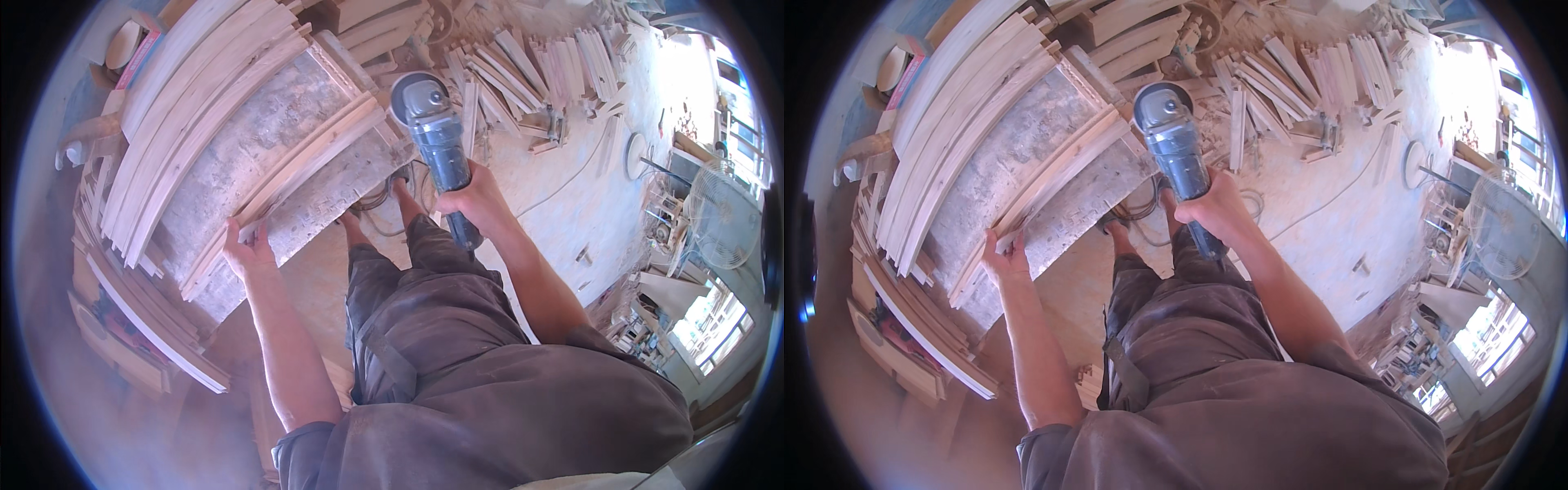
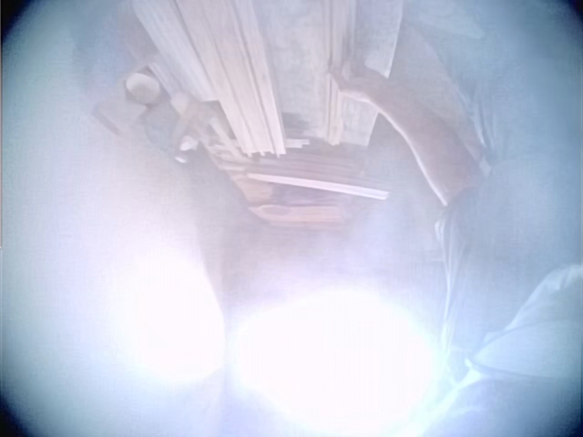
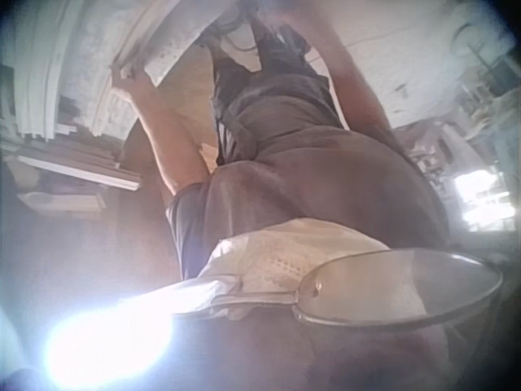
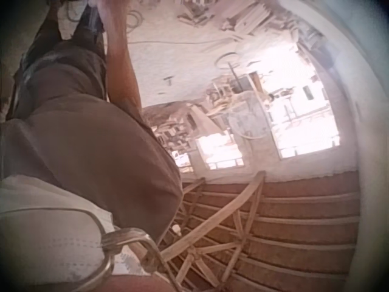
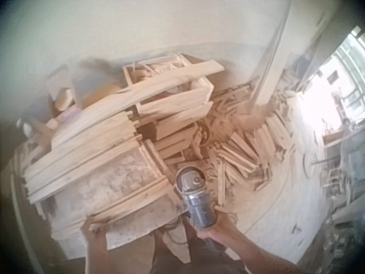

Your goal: The person sands several wooden furniture components using a handheld power sander, turning the pieces over and moving them aside before picking up a new stack to carry across the workshop, where they then change the sanding disc for a new one and continue sanding the edges and faces of additional wooden slats.

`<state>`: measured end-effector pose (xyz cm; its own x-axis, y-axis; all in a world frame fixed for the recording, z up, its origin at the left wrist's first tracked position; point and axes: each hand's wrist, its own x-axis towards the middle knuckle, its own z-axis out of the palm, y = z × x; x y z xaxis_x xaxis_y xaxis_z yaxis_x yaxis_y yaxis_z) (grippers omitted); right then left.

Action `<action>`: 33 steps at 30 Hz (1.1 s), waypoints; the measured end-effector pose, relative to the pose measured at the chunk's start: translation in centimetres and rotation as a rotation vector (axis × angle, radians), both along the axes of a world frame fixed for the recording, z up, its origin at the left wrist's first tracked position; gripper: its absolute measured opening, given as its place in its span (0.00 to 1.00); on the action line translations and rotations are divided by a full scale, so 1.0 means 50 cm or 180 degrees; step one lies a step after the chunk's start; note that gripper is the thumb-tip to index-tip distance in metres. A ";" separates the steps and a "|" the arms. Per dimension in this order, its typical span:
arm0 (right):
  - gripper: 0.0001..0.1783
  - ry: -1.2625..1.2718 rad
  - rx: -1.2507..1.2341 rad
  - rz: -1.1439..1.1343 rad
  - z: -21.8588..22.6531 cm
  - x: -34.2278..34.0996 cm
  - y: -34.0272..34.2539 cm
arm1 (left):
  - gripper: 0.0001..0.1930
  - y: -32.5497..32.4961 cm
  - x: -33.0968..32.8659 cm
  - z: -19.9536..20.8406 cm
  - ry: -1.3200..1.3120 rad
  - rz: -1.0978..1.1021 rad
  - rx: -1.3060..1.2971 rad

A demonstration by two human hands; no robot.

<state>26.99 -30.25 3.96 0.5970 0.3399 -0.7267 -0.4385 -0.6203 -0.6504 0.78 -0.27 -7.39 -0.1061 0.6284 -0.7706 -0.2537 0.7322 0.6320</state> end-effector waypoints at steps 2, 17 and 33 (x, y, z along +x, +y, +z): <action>0.22 0.0062 0.0030 -0.0188 -0.014 -0.008 -0.017 | 0.27 0.000 0.005 0.009 0.0061 -0.0015 -0.0017; 0.20 0.0149 -0.0012 -0.0288 -0.017 -0.006 -0.026 | 0.27 0.042 0.050 -0.005 0.0608 -0.0013 -0.0431; 0.27 -0.0103 0.0152 0.0329 -0.056 0.062 0.041 | 0.39 0.057 0.243 0.094 0.1790 0.1039 -0.0565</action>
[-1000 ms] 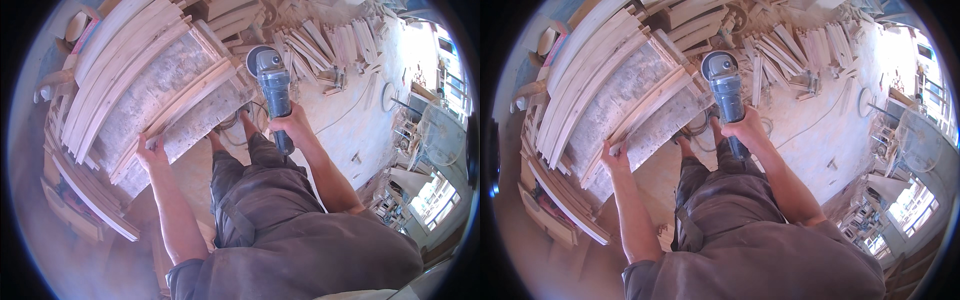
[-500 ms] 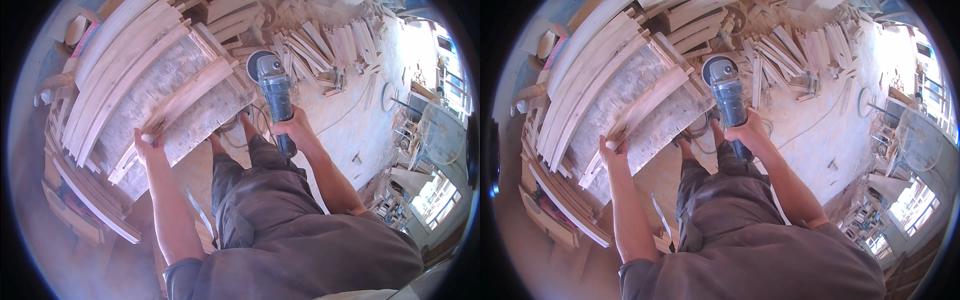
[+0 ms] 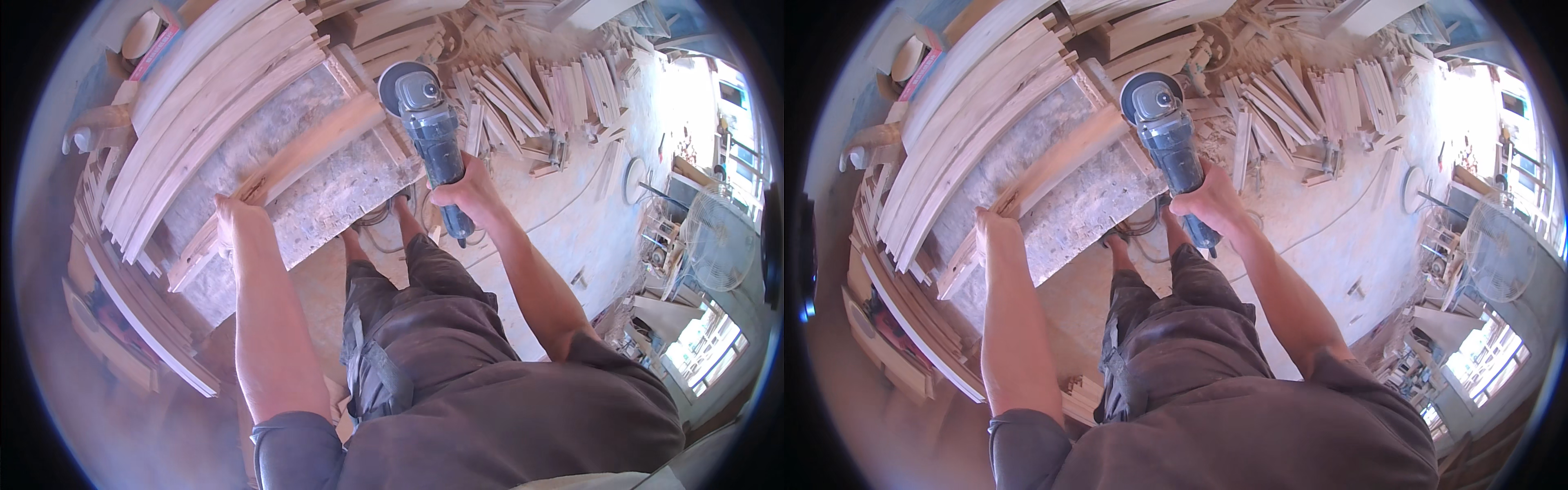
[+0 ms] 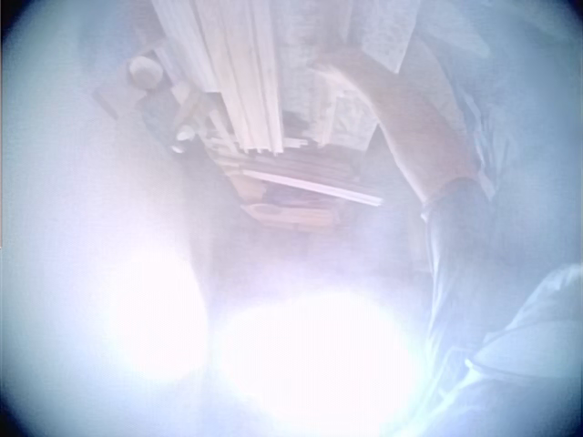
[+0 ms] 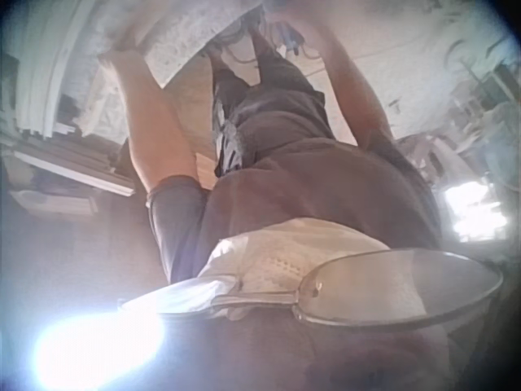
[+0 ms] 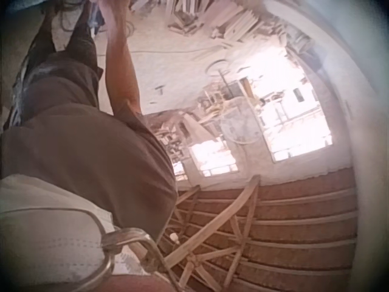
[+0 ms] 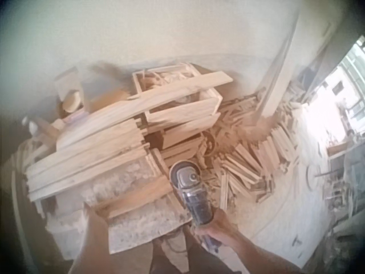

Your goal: The person sands several wooden furniture components using a handheld power sander, turning the pieces over and moving them aside before picking up a new stack to carry across the workshop, where they then change the sanding disc for a new one and continue sanding the edges and faces of additional wooden slats.

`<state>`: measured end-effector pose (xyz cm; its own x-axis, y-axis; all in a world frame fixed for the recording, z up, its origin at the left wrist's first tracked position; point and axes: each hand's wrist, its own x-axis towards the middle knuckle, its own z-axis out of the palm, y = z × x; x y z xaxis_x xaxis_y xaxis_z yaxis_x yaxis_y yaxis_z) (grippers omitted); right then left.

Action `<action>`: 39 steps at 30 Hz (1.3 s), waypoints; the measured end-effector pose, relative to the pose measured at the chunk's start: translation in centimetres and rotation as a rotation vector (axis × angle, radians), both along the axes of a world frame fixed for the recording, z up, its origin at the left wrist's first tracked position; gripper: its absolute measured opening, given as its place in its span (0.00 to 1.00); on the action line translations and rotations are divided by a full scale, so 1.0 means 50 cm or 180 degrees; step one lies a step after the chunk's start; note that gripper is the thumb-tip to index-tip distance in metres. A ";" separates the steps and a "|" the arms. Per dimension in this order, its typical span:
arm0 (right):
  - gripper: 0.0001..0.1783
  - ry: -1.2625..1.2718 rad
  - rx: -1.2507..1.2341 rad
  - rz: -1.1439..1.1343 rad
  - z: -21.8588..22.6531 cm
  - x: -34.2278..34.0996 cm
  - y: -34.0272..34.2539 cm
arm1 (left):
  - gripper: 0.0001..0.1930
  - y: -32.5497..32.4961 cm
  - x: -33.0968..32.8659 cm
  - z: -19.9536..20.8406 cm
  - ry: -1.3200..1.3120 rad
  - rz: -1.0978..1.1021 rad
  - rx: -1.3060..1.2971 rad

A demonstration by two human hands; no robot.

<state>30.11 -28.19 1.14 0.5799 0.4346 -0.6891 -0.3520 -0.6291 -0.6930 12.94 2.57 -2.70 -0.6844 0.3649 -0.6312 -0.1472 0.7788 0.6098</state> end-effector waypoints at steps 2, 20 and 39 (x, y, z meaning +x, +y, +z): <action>0.26 -0.0074 -0.0079 0.0154 0.001 0.007 -0.003 | 0.40 0.002 0.002 -0.005 0.0061 0.0011 -0.0009; 0.25 -0.0048 -0.0234 0.0272 0.052 0.050 -0.009 | 0.42 -0.007 0.022 0.006 0.0398 -0.0062 -0.0122; 0.24 0.0044 -0.0078 -0.0380 0.041 0.036 -0.035 | 0.35 0.038 -0.122 -0.112 -0.0292 -0.2356 0.0562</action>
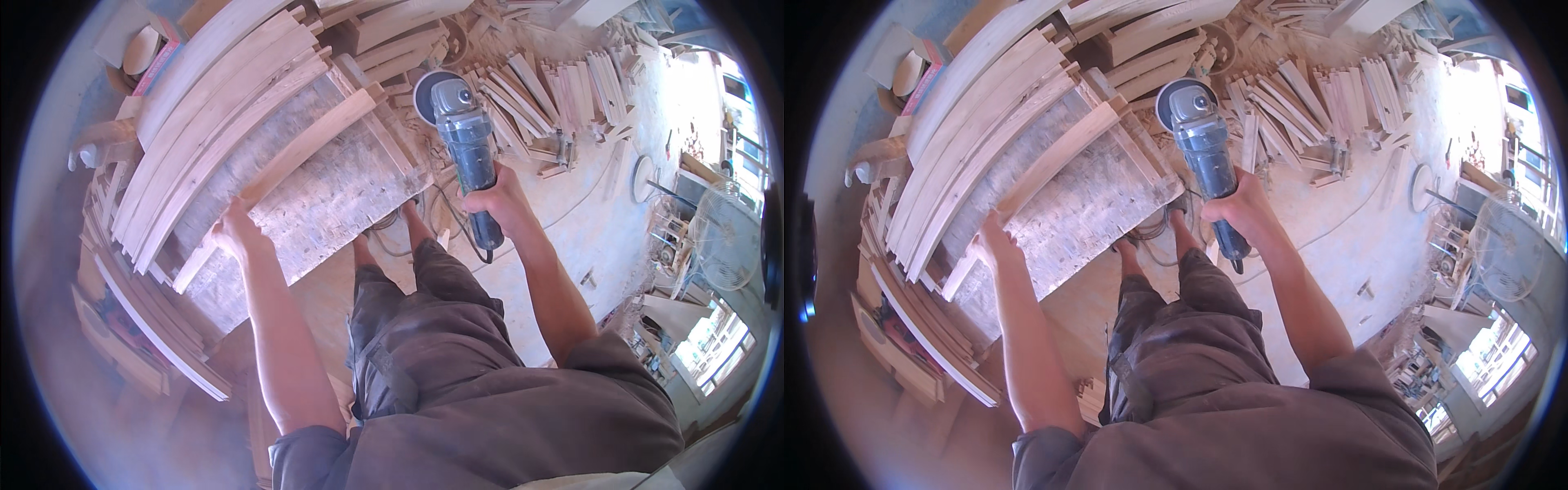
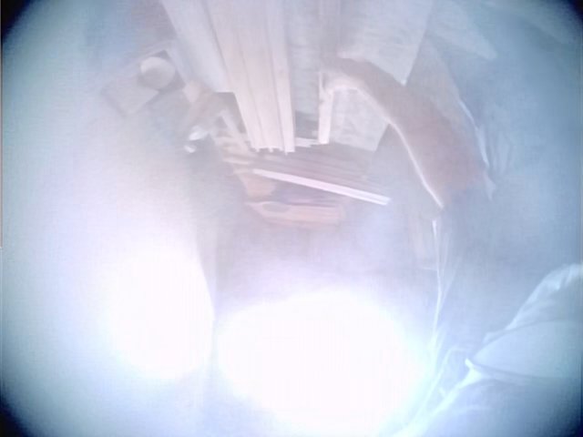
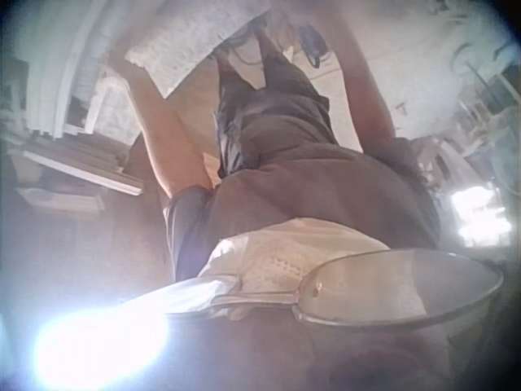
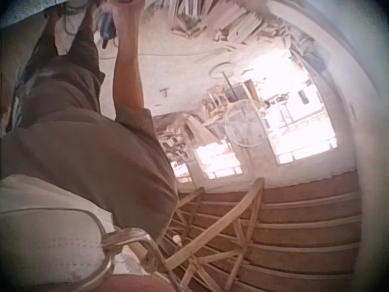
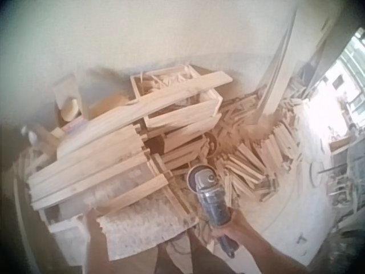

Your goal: The person sands several wooden furniture components using a handheld power sander, turning the pieces over and moving them aside before picking up a new stack to carry across the workshop, where they then change the sanding disc for a new one and continue sanding the edges and faces of additional wooden slats.

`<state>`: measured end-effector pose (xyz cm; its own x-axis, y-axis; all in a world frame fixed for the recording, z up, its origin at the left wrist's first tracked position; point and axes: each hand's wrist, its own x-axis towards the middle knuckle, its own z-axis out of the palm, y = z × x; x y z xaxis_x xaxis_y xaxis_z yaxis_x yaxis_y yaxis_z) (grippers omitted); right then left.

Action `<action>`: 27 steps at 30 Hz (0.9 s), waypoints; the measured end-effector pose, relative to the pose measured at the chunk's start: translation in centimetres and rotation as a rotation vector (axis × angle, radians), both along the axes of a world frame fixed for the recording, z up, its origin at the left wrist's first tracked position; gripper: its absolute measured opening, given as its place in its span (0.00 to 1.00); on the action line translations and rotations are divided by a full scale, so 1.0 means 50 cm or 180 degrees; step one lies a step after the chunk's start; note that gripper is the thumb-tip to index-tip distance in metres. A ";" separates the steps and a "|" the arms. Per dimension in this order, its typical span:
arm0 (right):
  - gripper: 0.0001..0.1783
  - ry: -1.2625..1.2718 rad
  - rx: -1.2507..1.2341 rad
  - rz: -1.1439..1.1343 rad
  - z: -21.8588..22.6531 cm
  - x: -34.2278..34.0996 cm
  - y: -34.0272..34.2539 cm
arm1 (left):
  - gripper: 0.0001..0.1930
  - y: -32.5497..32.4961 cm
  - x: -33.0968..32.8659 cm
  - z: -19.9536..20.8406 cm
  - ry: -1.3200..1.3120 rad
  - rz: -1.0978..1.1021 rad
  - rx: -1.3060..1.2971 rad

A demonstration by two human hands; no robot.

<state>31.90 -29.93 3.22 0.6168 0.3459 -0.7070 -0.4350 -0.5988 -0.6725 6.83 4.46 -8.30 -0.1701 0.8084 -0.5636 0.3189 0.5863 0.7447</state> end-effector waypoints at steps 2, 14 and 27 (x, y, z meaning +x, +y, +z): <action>0.24 0.0090 0.0083 -0.0113 -0.010 -0.005 -0.010 | 0.33 -0.039 0.002 0.013 0.0911 -0.1037 0.0985; 0.24 0.0284 0.0471 -0.0146 -0.016 -0.016 0.012 | 0.27 0.059 0.098 0.068 0.0225 -0.4398 0.0522; 0.26 -0.0119 0.0107 0.0370 -0.038 0.014 0.087 | 0.35 0.019 0.120 0.067 0.2004 -0.5102 0.1465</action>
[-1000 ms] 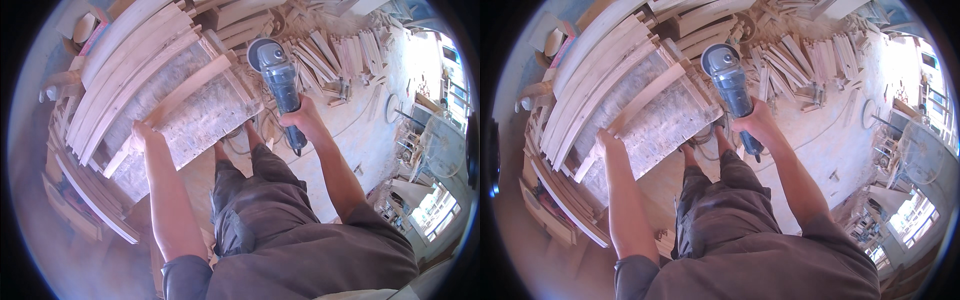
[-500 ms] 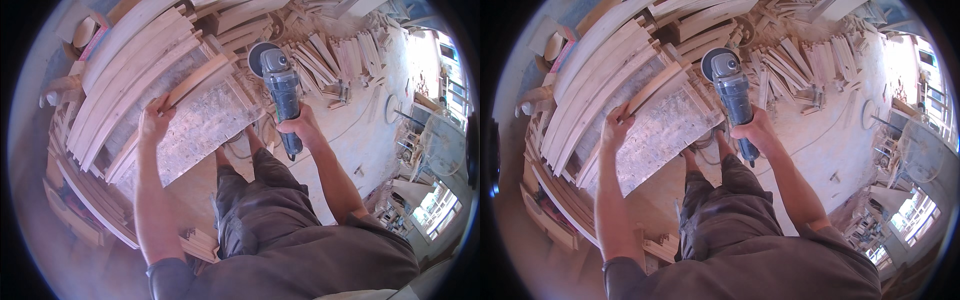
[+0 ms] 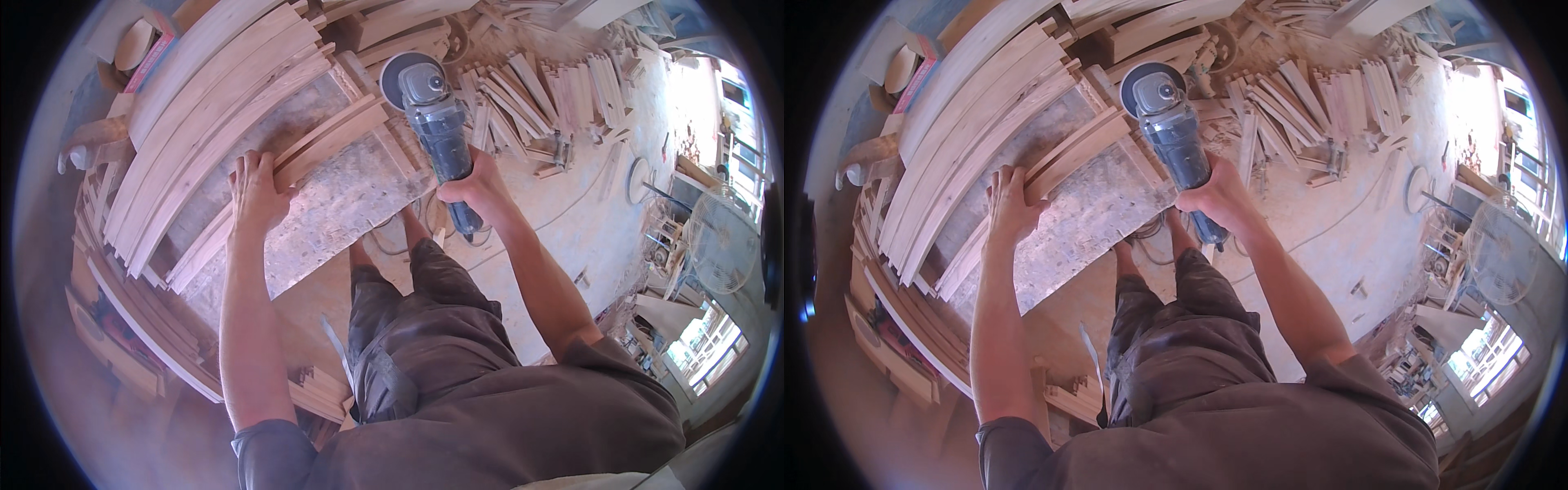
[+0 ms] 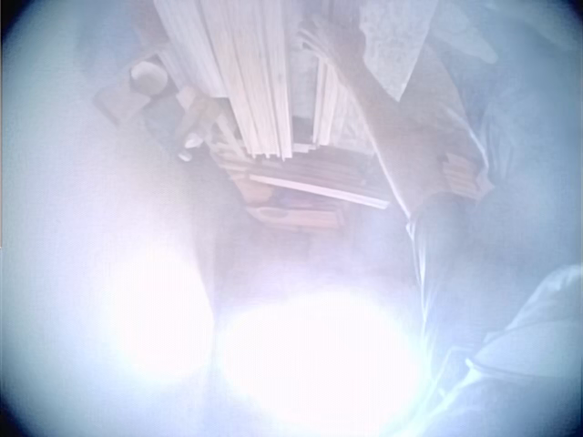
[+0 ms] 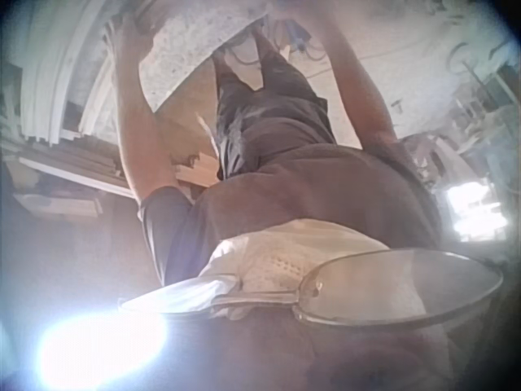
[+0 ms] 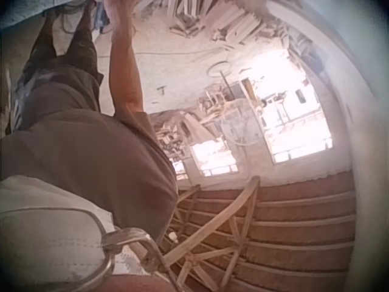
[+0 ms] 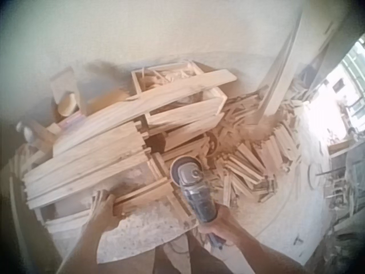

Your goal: The person sands several wooden furniture components using a handheld power sander, turning the pieces over and moving them aside before picking up a new stack to carry across the workshop, where they then change the sanding disc for a new one and continue sanding the edges and faces of additional wooden slats.

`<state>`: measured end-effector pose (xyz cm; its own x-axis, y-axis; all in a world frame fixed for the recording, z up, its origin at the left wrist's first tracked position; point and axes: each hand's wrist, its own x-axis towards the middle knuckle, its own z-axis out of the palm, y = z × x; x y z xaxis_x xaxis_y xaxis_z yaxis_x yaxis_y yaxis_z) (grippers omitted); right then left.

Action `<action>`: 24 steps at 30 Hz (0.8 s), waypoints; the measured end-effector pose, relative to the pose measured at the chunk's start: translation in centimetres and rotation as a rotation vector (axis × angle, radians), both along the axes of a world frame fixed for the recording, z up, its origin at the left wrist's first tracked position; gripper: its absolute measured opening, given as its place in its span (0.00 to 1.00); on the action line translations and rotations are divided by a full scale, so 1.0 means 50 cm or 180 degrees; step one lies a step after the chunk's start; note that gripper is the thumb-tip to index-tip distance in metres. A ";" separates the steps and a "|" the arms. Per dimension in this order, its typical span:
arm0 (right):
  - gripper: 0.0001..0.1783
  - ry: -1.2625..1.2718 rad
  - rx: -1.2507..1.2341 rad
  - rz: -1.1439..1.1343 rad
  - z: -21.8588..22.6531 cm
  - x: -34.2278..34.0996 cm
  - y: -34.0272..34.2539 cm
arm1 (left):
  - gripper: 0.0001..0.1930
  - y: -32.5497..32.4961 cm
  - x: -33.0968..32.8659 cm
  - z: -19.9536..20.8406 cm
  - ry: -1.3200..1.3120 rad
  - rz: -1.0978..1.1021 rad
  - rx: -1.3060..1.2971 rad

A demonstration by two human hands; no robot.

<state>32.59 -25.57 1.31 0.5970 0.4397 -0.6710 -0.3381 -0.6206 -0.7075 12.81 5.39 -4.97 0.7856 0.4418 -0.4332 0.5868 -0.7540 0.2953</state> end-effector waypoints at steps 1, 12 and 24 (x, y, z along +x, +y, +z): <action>0.27 -0.0014 -0.0011 0.0054 -0.001 0.002 0.004 | 0.36 0.001 0.002 0.002 0.0019 -0.0002 -0.0007; 0.23 0.0010 -0.0023 -0.0126 -0.044 -0.005 -0.025 | 0.37 0.013 0.021 0.017 0.0239 -0.0112 -0.0058; 0.20 0.0225 0.0709 -0.0225 -0.084 -0.005 -0.068 | 0.45 0.015 0.012 -0.046 0.0448 -0.0091 -0.0169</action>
<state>32.36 -28.98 -2.91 0.5866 0.5402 -0.6034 -0.4287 -0.4250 -0.7973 13.40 6.12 -7.28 0.7275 0.3935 -0.5620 0.6036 -0.7566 0.2516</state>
